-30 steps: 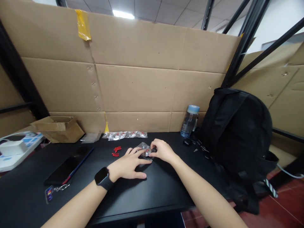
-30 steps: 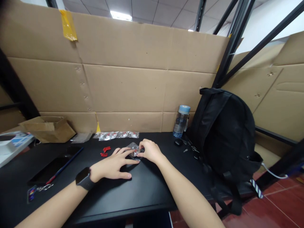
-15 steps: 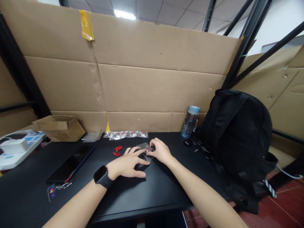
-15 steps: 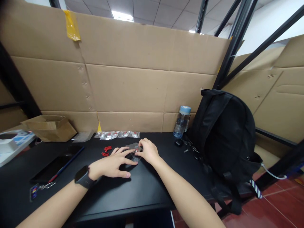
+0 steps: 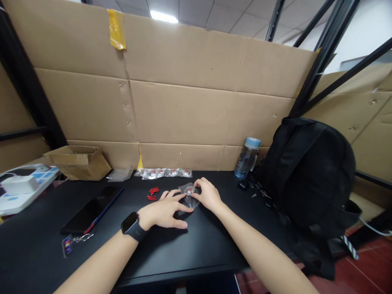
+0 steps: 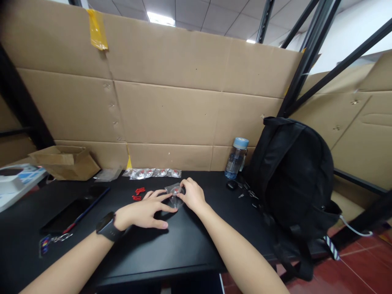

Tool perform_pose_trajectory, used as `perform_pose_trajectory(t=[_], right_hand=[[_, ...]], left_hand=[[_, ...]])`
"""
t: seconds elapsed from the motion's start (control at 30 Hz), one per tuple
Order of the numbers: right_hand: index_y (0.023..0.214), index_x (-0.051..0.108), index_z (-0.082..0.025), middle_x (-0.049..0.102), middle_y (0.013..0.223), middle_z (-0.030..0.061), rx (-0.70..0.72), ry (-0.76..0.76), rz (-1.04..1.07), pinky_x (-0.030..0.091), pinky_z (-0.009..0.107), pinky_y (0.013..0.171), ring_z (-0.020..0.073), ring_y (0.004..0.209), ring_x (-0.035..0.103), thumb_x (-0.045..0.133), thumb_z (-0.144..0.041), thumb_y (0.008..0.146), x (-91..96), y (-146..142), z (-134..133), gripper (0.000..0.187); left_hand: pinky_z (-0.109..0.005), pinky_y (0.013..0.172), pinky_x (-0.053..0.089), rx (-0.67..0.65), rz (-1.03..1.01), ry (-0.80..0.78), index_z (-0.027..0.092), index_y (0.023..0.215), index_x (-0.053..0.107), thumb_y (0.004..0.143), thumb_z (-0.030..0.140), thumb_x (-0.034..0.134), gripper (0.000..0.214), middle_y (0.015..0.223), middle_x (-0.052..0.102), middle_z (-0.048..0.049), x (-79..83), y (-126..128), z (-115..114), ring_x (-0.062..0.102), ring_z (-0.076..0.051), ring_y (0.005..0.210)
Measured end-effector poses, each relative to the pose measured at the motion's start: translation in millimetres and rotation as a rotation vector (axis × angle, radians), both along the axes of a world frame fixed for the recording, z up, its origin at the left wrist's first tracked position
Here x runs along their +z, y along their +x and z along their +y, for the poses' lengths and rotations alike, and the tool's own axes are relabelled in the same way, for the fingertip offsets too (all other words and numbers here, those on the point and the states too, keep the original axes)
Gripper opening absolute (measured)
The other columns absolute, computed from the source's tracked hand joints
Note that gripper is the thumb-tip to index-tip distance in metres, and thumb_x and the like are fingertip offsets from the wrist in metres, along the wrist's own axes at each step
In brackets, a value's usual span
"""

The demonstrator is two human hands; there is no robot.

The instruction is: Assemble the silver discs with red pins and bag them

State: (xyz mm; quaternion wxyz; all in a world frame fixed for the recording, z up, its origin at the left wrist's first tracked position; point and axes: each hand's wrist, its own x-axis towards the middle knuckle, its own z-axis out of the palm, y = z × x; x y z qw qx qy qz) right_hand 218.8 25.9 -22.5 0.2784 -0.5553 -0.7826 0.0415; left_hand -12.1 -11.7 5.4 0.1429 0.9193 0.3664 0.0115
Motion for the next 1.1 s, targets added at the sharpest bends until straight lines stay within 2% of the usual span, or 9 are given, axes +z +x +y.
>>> perform_pose_trajectory(t=[0.2, 0.27, 0.37, 0.43, 0.5, 0.63, 0.77, 0.97, 1.1], right_hand=[[0.099, 0.062, -0.026, 0.06, 0.102, 0.002, -0.071, 0.013, -0.033, 0.041, 0.027, 0.071, 0.0187, 0.09, 0.06, 0.077, -0.032, 0.081, 0.8, -10.9, 3.1, 0.025], [0.104, 0.062, -0.027, 0.06, 0.106, 0.0021, 0.063, -0.025, 0.011, 0.044, 0.027, 0.073, 0.0184, 0.092, 0.06, 0.078, -0.033, 0.08, 4.5, -5.5, 2.5, 0.029], [0.111, 0.063, -0.026, 0.061, 0.11, 0.003, 0.346, -0.075, 0.092, 0.047, 0.028, 0.079, 0.0176, 0.092, 0.06, 0.076, -0.037, 0.083, 12.8, 9.1, 0.9, 0.033], [0.11, 0.065, -0.025, 0.063, 0.105, 0.0035, 0.432, -0.063, 0.136, 0.048, 0.029, 0.082, 0.0164, 0.09, 0.06, 0.062, -0.032, 0.094, 17.0, 18.3, 0.8, 0.017], [0.106, 0.065, -0.023, 0.063, 0.101, 0.0036, 0.427, -0.039, 0.138, 0.048, 0.028, 0.081, 0.0154, 0.085, 0.06, 0.054, -0.02, 0.096, 17.5, 24.0, 2.0, 0.015], [0.101, 0.067, -0.023, 0.061, 0.105, 0.0028, 0.393, -0.05, 0.091, 0.048, 0.027, 0.078, 0.0152, 0.083, 0.06, 0.073, -0.013, 0.079, 9.4, 23.8, 6.0, 0.025], [0.087, 0.072, -0.023, 0.062, 0.094, 0.0013, 0.434, -0.036, 0.125, 0.047, 0.027, 0.08, 0.015, 0.084, 0.06, 0.072, -0.018, 0.084, 2.9, 20.5, 9.2, 0.006], [0.082, 0.073, -0.02, 0.067, 0.089, 0.0018, 0.366, -0.092, 0.287, 0.046, 0.025, 0.07, 0.0131, 0.073, 0.06, 0.069, -0.017, 0.084, 4.7, 24.2, 12.6, 0.005], [0.078, 0.072, -0.018, 0.067, 0.088, 0.0027, 0.323, -0.133, 0.338, 0.046, 0.025, 0.071, 0.014, 0.076, 0.061, 0.065, -0.018, 0.086, 4.9, 21.8, 14.2, 0.01]], left_hand=[[-0.068, 0.112, 0.015, -0.004, -0.022, 0.014, 0.051, 0.132, 0.06, 0.08, 0.064, 0.068, 0.055, 0.164, 0.03, -0.0003, -2.7, -2.1, 0.8, 0.015, -0.044, 0.149], [-0.065, 0.112, 0.018, -0.016, -0.073, 0.059, 0.048, 0.125, 0.066, 0.083, 0.056, 0.069, 0.043, 0.161, 0.035, 0.002, -1.1, -3.5, 1.2, 0.018, -0.043, 0.148], [-0.057, 0.113, 0.023, -0.045, -0.181, 0.158, 0.041, 0.109, 0.072, 0.087, 0.029, 0.064, 0.027, 0.152, 0.047, 0.0044, 3.3, -4.2, 2.5, 0.025, -0.036, 0.145], [-0.048, 0.11, 0.028, -0.037, -0.257, 0.216, 0.035, 0.108, 0.069, 0.083, 0.011, 0.055, 0.038, 0.139, 0.057, 0.0022, 4.8, -2.6, 4.0, 0.033, -0.03, 0.139], [-0.042, 0.104, 0.033, 0.014, -0.32, 0.27, 0.032, 0.113, 0.062, 0.079, 0.003, 0.05, 0.047, 0.128, 0.063, -0.0006, 3.1, 1.0, 6.0, 0.042, -0.025, 0.13], [-0.038, 0.094, 0.035, 0.158, -0.349, 0.349, 0.027, 0.107, 0.06, 0.082, 0.015, 0.064, 0.028, 0.114, 0.066, -0.0034, -8.5, 10.0, 11.9, 0.049, -0.026, 0.116], [-0.037, 0.092, 0.033, 0.205, -0.362, 0.316, 0.026, 0.091, 0.065, 0.087, 0.032, 0.068, 0.009, 0.101, 0.069, -0.0009, -18.7, 12.0, 19.5, 0.054, -0.024, 0.108], [-0.034, 0.087, 0.037, 0.397, -0.458, 0.221, 0.026, 0.091, 0.067, 0.091, 0.04, 0.059, 0.016, 0.101, 0.073, 0.0006, -18.0, 4.3, 29.6, 0.063, -0.023, 0.098], [-0.032, 0.084, 0.038, 0.454, -0.508, 0.179, 0.026, 0.096, 0.062, 0.094, 0.041, 0.054, 0.017, 0.102, 0.075, 0.0028, -19.6, 5.2, 31.5, 0.067, -0.019, 0.084]])
